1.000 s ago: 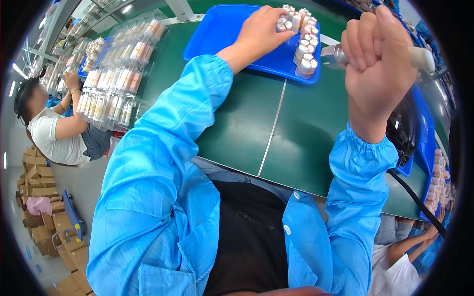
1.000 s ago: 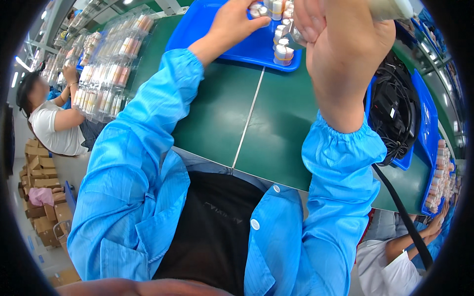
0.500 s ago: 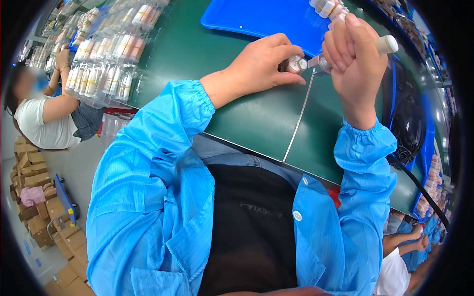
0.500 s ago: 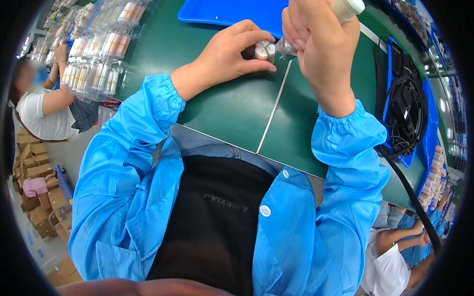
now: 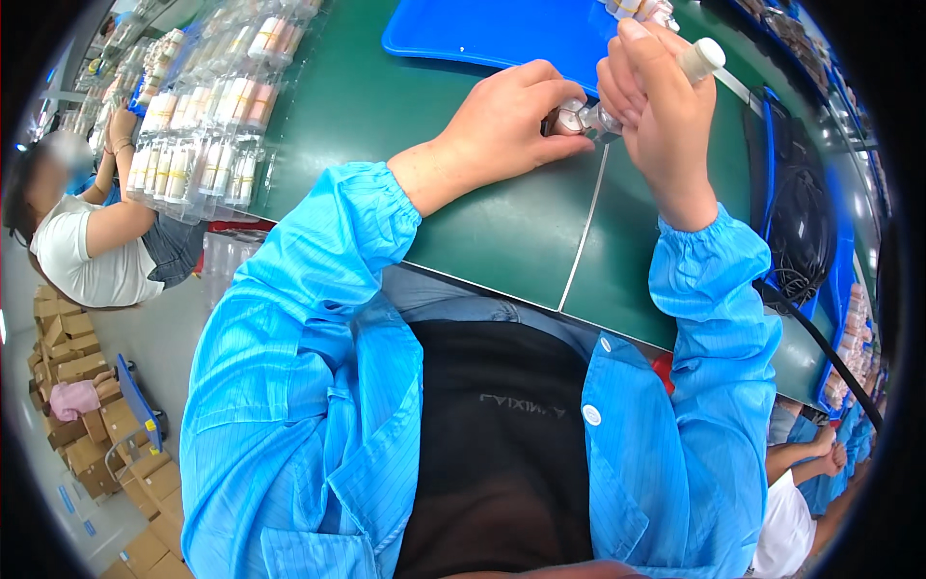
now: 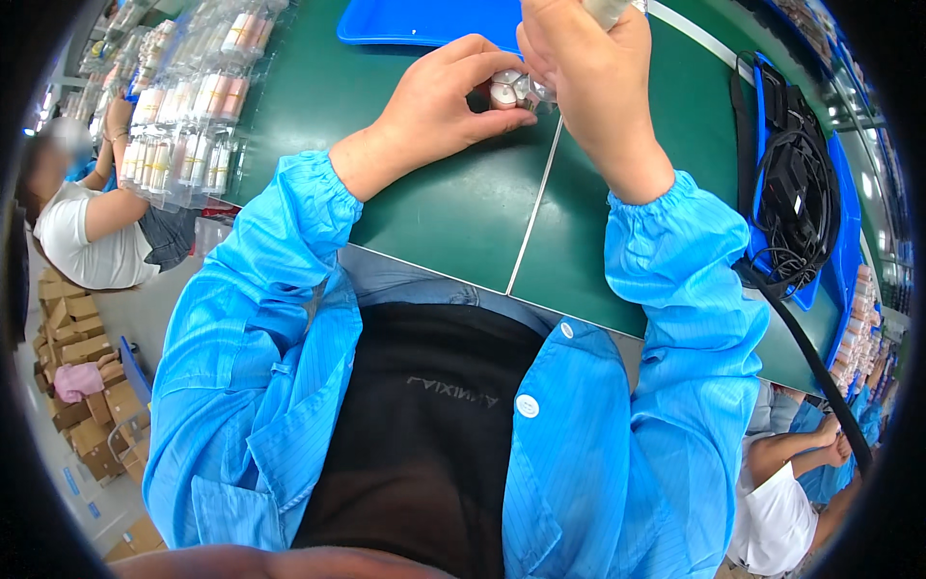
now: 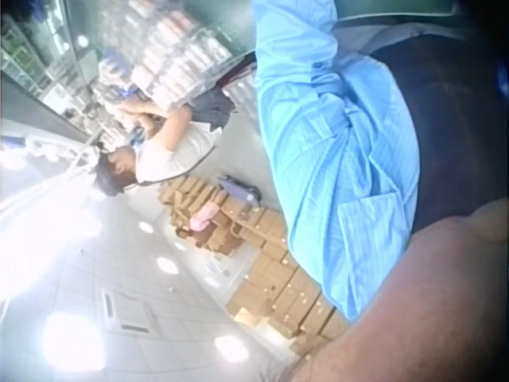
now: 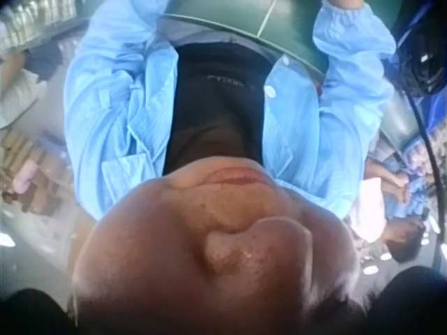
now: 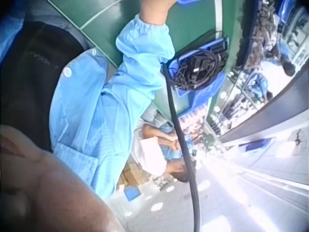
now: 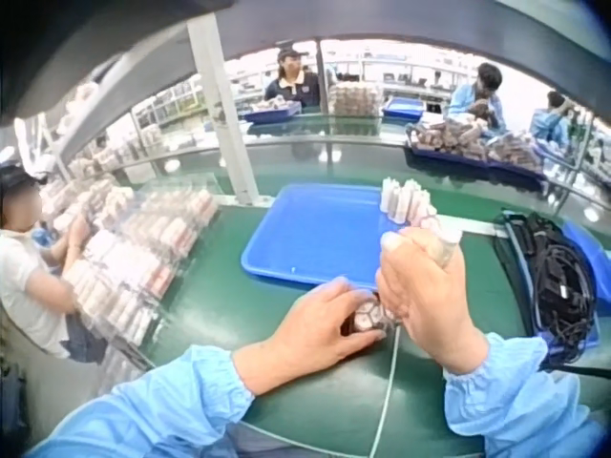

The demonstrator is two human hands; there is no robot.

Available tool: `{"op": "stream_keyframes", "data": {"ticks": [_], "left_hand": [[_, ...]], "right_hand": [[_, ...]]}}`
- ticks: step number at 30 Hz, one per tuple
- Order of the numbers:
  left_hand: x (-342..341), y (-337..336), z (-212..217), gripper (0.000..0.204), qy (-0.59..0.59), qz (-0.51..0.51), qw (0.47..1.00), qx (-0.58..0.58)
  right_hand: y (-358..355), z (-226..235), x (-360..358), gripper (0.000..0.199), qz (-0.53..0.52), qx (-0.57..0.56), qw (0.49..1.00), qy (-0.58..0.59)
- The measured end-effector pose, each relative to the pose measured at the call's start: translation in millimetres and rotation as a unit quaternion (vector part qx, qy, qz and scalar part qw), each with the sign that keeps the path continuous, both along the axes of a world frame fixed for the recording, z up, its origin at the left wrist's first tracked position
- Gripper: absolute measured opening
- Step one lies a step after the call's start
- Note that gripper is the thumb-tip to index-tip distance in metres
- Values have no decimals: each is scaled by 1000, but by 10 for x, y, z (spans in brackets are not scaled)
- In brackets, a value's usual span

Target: Capping plastic vials using a pneumatic capping tool on a factory assembly line.

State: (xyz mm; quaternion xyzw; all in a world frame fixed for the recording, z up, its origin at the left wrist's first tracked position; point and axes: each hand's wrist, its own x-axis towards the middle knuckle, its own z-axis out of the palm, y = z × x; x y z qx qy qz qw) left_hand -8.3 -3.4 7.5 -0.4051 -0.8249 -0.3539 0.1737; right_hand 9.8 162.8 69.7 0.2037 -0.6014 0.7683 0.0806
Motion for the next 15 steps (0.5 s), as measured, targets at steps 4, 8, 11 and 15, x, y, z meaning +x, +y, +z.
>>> {"op": "stream_keyframes", "data": {"ticks": [4, 8, 11, 15], "left_hand": [[-4, 45, 11, 48, -57, -13, 998, -3], [0, 25, -60, 60, -177, -91, 974, 111], [17, 14, -71, 63, -181, -74, 974, 115], [2, 31, -32, 56, -177, -16, 983, 45]], "right_hand": [[27, -73, -251, 39, 203, -280, 938, 25], [36, 206, -247, 38, 466, -541, 692, 102], [53, 102, -319, 37, 452, -510, 720, 133], [84, -72, -391, 32, 384, -416, 808, 167]]}}
